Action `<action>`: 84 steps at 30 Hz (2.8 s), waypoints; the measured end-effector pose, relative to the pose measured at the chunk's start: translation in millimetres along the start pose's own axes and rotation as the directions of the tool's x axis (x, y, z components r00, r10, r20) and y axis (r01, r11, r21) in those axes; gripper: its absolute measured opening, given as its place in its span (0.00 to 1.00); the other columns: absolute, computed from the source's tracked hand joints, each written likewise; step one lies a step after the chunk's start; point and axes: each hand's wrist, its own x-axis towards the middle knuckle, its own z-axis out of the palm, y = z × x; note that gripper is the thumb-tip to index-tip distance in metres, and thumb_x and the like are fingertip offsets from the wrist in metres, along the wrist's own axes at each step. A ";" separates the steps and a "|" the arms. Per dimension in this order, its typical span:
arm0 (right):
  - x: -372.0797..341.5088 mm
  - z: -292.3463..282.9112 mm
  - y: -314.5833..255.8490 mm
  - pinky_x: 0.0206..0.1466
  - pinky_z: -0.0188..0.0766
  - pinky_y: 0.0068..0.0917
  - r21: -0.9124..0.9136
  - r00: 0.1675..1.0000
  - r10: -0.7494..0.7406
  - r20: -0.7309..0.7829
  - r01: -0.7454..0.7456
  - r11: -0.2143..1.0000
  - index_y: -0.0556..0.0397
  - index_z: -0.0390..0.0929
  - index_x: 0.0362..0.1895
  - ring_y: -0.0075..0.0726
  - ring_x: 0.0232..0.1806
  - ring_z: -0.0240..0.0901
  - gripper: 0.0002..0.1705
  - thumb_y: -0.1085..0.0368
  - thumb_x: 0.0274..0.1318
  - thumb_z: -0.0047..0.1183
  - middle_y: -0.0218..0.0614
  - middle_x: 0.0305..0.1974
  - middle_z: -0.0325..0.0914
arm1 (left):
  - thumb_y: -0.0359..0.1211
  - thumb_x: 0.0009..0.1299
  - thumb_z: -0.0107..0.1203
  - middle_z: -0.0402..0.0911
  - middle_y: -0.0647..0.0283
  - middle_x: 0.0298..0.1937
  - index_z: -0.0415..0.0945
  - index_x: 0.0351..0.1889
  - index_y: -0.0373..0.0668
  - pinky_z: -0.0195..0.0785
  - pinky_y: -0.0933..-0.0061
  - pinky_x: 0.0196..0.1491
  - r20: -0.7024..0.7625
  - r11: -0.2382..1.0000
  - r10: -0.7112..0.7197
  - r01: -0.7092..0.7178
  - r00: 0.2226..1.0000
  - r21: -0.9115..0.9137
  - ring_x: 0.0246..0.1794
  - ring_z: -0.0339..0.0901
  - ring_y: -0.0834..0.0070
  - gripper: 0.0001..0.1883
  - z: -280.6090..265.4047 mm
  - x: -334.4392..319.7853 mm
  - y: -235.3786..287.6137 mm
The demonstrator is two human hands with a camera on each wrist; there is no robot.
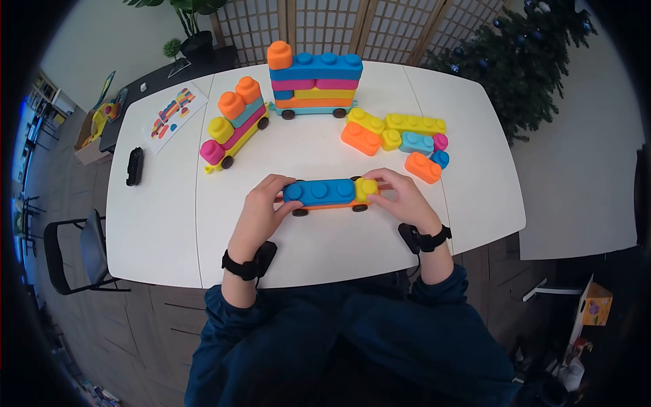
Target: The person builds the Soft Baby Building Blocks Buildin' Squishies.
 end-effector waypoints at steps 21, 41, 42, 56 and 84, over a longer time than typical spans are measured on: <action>-3.7 8.4 7.9 0.59 0.78 0.35 0.011 1.000 0.002 -0.008 -0.001 1.000 0.56 0.72 0.58 0.44 0.53 0.82 0.21 0.74 0.61 0.59 0.43 0.54 0.82 | 0.25 0.62 0.70 0.80 0.56 0.48 0.79 0.55 0.36 0.84 0.65 0.52 -0.004 0.999 -0.010 0.010 1.000 -0.036 0.48 0.82 0.62 0.22 3.0 -0.3 2.6; -21.0 -63.3 48.6 0.52 0.76 0.43 -0.672 0.823 -0.163 -0.543 -0.310 0.673 0.59 0.79 0.50 0.53 0.48 0.77 0.19 0.68 0.55 0.66 0.45 0.47 0.79 | 0.28 0.64 0.69 0.81 0.54 0.51 0.79 0.55 0.38 0.83 0.64 0.49 -0.059 0.999 0.014 -0.016 0.998 -0.028 0.47 0.83 0.55 0.21 8.2 0.7 0.6; -23.6 -66.7 53.6 0.52 0.76 0.43 -0.673 0.823 -0.164 -0.543 -0.310 0.672 0.59 0.79 0.50 0.53 0.48 0.77 0.19 0.68 0.55 0.66 0.45 0.47 0.79 | 0.28 0.64 0.69 0.81 0.54 0.51 0.79 0.55 0.38 0.83 0.64 0.49 -0.055 0.999 0.016 -0.018 0.998 -0.029 0.47 0.83 0.56 0.21 8.2 0.9 0.4; -2.4 -35.0 6.1 0.47 0.76 0.41 -0.640 0.825 -0.353 -0.441 -0.014 0.768 0.57 0.76 0.50 0.49 0.48 0.77 0.17 0.63 0.61 0.63 0.43 0.46 0.78 | 0.27 0.62 0.70 0.82 0.53 0.48 0.80 0.52 0.37 0.78 0.63 0.49 -0.106 0.996 0.086 -0.085 0.991 0.014 0.46 0.82 0.54 0.20 5.1 0.7 -0.5; 36.8 56.8 -49.1 0.43 0.77 0.34 -0.172 0.961 -0.237 -0.141 0.212 0.962 0.57 0.73 0.51 0.48 0.39 0.80 0.17 0.62 0.64 0.62 0.45 0.45 0.79 | 0.32 0.62 0.73 0.82 0.57 0.57 0.74 0.65 0.38 0.83 0.67 0.51 -0.076 0.991 0.025 -0.035 0.997 -0.129 0.55 0.81 0.65 0.32 2.6 -1.9 2.1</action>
